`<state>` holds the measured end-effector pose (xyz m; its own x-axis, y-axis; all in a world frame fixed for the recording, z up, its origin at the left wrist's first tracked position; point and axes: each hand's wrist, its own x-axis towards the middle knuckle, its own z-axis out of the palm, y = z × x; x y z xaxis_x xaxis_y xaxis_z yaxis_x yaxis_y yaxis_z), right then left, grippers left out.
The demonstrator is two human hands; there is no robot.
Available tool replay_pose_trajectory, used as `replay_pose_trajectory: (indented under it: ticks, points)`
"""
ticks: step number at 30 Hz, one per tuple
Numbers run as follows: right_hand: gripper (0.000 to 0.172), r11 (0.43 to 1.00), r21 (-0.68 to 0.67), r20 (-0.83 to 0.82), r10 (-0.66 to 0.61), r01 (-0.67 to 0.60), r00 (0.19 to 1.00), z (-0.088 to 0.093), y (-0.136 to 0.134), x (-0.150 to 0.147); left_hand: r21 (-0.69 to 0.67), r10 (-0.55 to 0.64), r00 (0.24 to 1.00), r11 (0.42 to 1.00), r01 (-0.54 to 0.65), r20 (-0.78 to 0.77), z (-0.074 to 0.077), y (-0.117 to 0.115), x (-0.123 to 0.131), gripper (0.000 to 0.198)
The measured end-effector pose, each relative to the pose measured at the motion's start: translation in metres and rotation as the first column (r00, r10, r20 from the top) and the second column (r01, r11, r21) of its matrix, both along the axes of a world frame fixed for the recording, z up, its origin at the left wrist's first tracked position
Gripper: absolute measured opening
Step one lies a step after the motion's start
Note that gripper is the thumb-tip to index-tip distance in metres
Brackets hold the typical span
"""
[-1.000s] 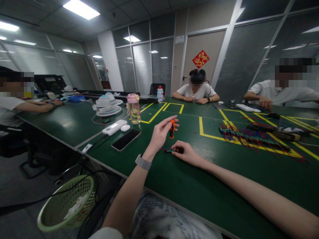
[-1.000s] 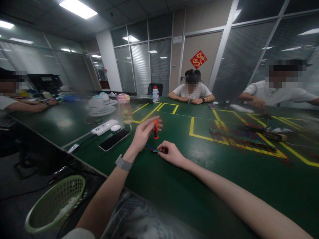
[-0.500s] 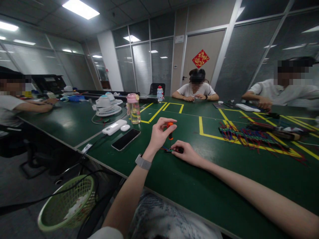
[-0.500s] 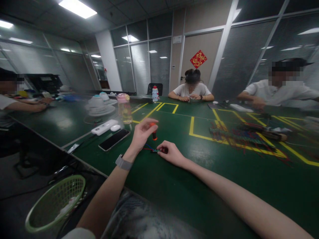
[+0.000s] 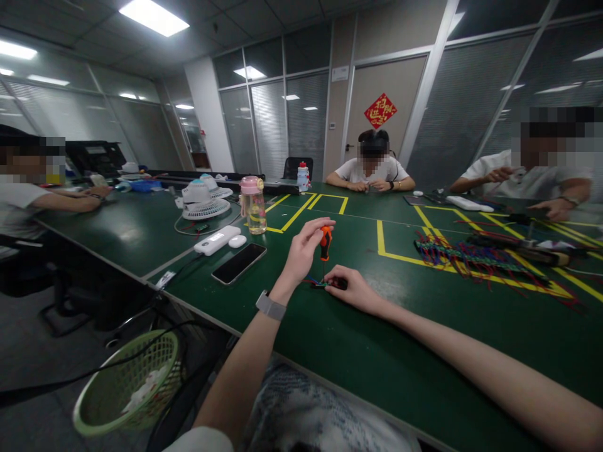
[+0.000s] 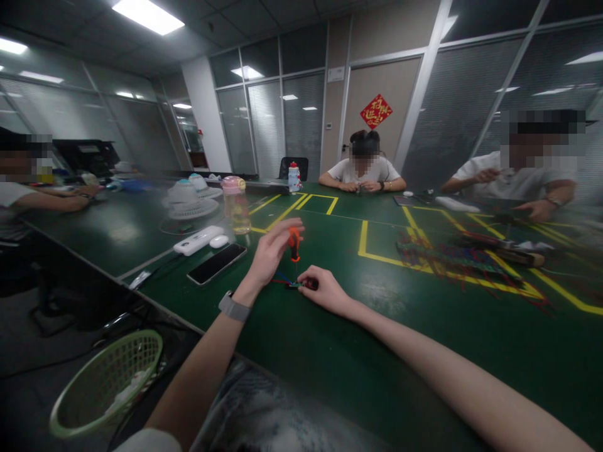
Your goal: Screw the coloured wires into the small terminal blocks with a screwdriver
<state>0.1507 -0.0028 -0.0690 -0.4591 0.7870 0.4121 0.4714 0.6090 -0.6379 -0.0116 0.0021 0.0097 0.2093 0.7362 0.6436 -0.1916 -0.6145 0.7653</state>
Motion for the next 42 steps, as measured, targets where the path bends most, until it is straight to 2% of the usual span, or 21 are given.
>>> replay_pose_trajectory:
  ticks: [2, 3, 6, 8, 9, 12, 14, 17, 19, 21, 24, 25, 27, 29, 31, 35, 37, 42]
  points:
    - [0.013, 1.000, -0.001, 0.001, 0.004, -0.004, 1.000, -0.0002, 0.0002, 0.0000, -0.053, -0.067, 0.997, 0.996, 0.069, 0.038, -0.0004, 0.0002, 0.0010, 0.029]
    - [0.013, 1.000, 0.000, 0.001, 0.007, -0.007, 1.000, -0.0002, 0.0002, 0.0000, -0.061, -0.049, 0.998, 0.997, 0.051, 0.038, -0.0005, 0.0002, 0.0013, 0.028]
    - [0.013, 1.000, 0.004, 0.001, 0.008, -0.008, 1.000, 0.0003, -0.0002, -0.0001, 0.010, 0.132, 0.991, 0.991, -0.132, -0.021, 0.0001, -0.0003, 0.0005, 0.023]
    - [0.013, 1.000, 0.001, 0.002, 0.005, -0.005, 1.000, 0.0008, -0.0005, -0.0002, 0.061, 0.196, 0.979, 0.979, -0.193, -0.055, 0.0009, -0.0006, -0.0005, 0.020]
    - [0.013, 1.000, 0.000, 0.004, 0.005, -0.005, 1.000, 0.0010, -0.0007, -0.0003, 0.066, 0.183, 0.982, 0.982, -0.179, -0.054, 0.0011, -0.0005, -0.0007, 0.020]
    - [0.014, 1.000, -0.007, 0.011, 0.002, -0.002, 1.000, 0.0012, -0.0008, -0.0003, -0.001, 0.038, 0.999, 0.999, -0.038, -0.002, 0.0004, 0.0006, 0.0002, 0.028]
    - [0.014, 1.000, -0.010, 0.016, -0.001, 0.001, 1.000, 0.0009, -0.0006, -0.0003, -0.039, 0.014, 1.000, 0.999, -0.013, 0.025, -0.0007, 0.0014, 0.0010, 0.030]
    - [0.014, 1.000, -0.011, 0.011, 0.000, 0.000, 1.000, 0.0005, -0.0005, -0.0002, 0.017, 0.160, 0.987, 0.987, -0.159, -0.016, -0.0008, 0.0011, 0.0000, 0.026]
    - [0.013, 1.000, -0.013, 0.005, 0.001, -0.001, 1.000, 0.0005, -0.0006, -0.0001, 0.067, 0.215, 0.976, 0.975, -0.212, -0.040, 0.0004, 0.0002, -0.0014, 0.022]
    - [0.013, 1.000, -0.014, 0.002, 0.003, -0.003, 1.000, 0.0007, -0.0008, -0.0002, 0.059, 0.154, 0.988, 0.986, -0.153, -0.021, 0.0015, -0.0005, -0.0019, 0.023]
    - [0.013, 1.000, -0.014, 0.001, 0.006, -0.006, 1.000, 0.0013, -0.0013, -0.0002, -0.025, -0.030, 0.998, 0.999, 0.032, 0.055, 0.0014, -0.0005, -0.0005, 0.030]
    - [0.013, 1.000, -0.014, 0.002, 0.007, -0.007, 1.000, 0.0014, -0.0014, -0.0002, -0.047, -0.055, 0.996, 0.997, 0.059, 0.067, 0.0010, -0.0004, 0.0001, 0.032]
    - [0.013, 1.000, -0.015, 0.000, 0.008, -0.008, 1.000, 0.0014, -0.0014, -0.0002, -0.057, -0.008, 0.999, 0.998, 0.011, 0.049, 0.0007, -0.0006, 0.0006, 0.031]
    - [0.012, 1.000, -0.011, -0.002, 0.007, -0.007, 1.000, 0.0012, -0.0013, -0.0003, -0.021, 0.086, 0.996, 0.996, -0.086, 0.002, 0.0015, -0.0017, 0.0002, 0.026]
    - [0.012, 1.000, -0.007, -0.001, 0.006, -0.006, 1.000, 0.0009, -0.0011, -0.0004, 0.029, 0.116, 0.992, 0.993, -0.115, -0.049, 0.0031, -0.0033, -0.0007, 0.023]
    - [0.012, 1.000, -0.008, 0.003, 0.007, -0.006, 1.000, -0.0004, -0.0002, -0.0006, 0.022, -0.040, 0.998, 0.999, 0.041, -0.055, 0.0046, -0.0049, -0.0001, 0.031]
    - [0.012, 1.000, -0.010, 0.002, 0.007, -0.007, 1.000, -0.0009, 0.0002, -0.0004, -0.004, -0.059, 0.998, 0.998, 0.059, -0.035, 0.0033, -0.0039, 0.0008, 0.032]
    - [0.013, 1.000, -0.009, 0.007, 0.004, -0.004, 1.000, 0.0001, -0.0005, -0.0007, 0.072, 0.144, 0.988, 0.988, -0.139, -0.063, 0.0011, -0.0018, 0.0003, 0.023]
